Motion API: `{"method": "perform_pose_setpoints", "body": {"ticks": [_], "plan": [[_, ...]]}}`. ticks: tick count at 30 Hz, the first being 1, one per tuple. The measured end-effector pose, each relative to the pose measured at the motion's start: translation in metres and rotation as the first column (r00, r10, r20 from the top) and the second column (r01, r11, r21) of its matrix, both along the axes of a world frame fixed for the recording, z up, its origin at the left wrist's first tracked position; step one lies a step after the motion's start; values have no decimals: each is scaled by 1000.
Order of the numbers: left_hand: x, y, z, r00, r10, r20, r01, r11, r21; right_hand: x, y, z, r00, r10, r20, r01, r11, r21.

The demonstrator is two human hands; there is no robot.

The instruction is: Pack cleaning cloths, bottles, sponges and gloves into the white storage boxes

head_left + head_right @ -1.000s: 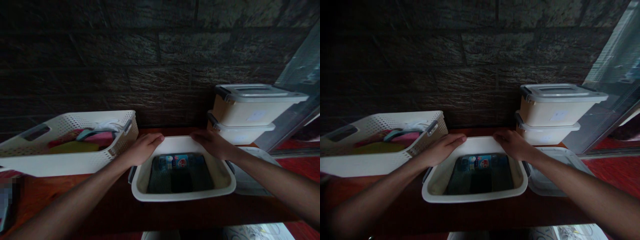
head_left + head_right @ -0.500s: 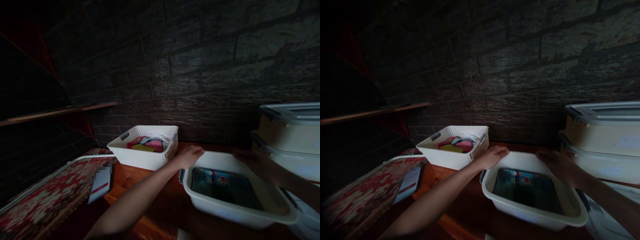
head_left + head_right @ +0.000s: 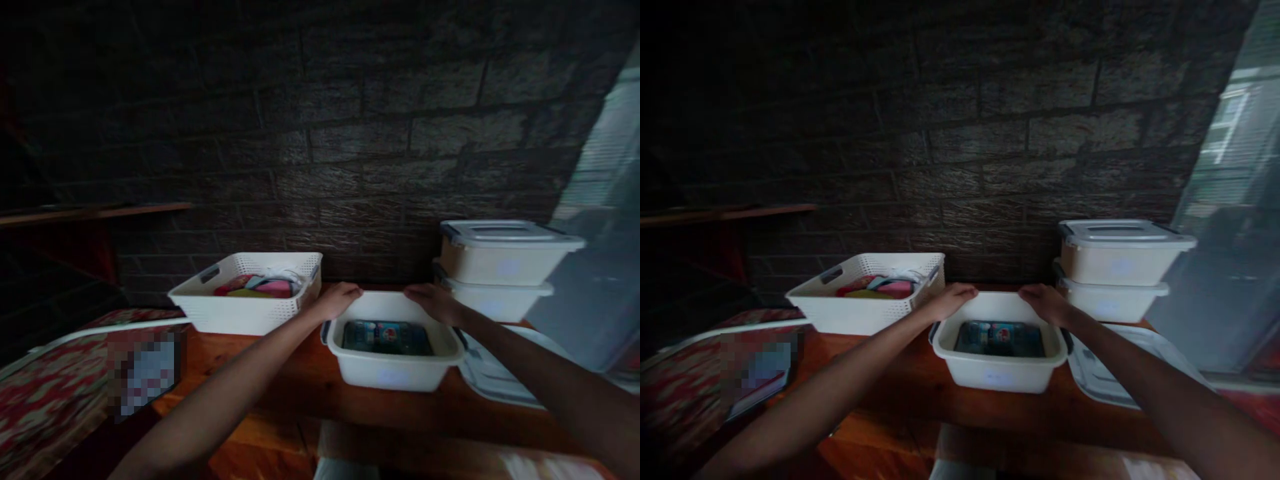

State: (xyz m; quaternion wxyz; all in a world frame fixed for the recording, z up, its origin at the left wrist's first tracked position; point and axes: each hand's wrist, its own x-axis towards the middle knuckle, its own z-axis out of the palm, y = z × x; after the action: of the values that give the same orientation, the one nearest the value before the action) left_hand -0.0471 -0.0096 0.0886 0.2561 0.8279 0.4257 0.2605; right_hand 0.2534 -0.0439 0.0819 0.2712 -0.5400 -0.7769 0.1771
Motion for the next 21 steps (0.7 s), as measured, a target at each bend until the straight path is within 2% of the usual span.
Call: {"method": "perform_pose_setpoints", "body": {"ticks": [5,10,17,21], "plan": [[2,8,-2,999,45,21,-44,998,-34,-2,1,7,999,-4,41,5,1000,-28],[1,3,4,998,63,-12,-63,998,21,-3,-1,12,998,21,53,-19,999,-39],[-3,-2,23,998,-13,-60,18,996,91,-3,1,32,990,29,140,-11,992,-126],[-7,-10,42,997,-47,-60,55,990,133,-2,2,46,983,41,180,-24,995,-99]]}}
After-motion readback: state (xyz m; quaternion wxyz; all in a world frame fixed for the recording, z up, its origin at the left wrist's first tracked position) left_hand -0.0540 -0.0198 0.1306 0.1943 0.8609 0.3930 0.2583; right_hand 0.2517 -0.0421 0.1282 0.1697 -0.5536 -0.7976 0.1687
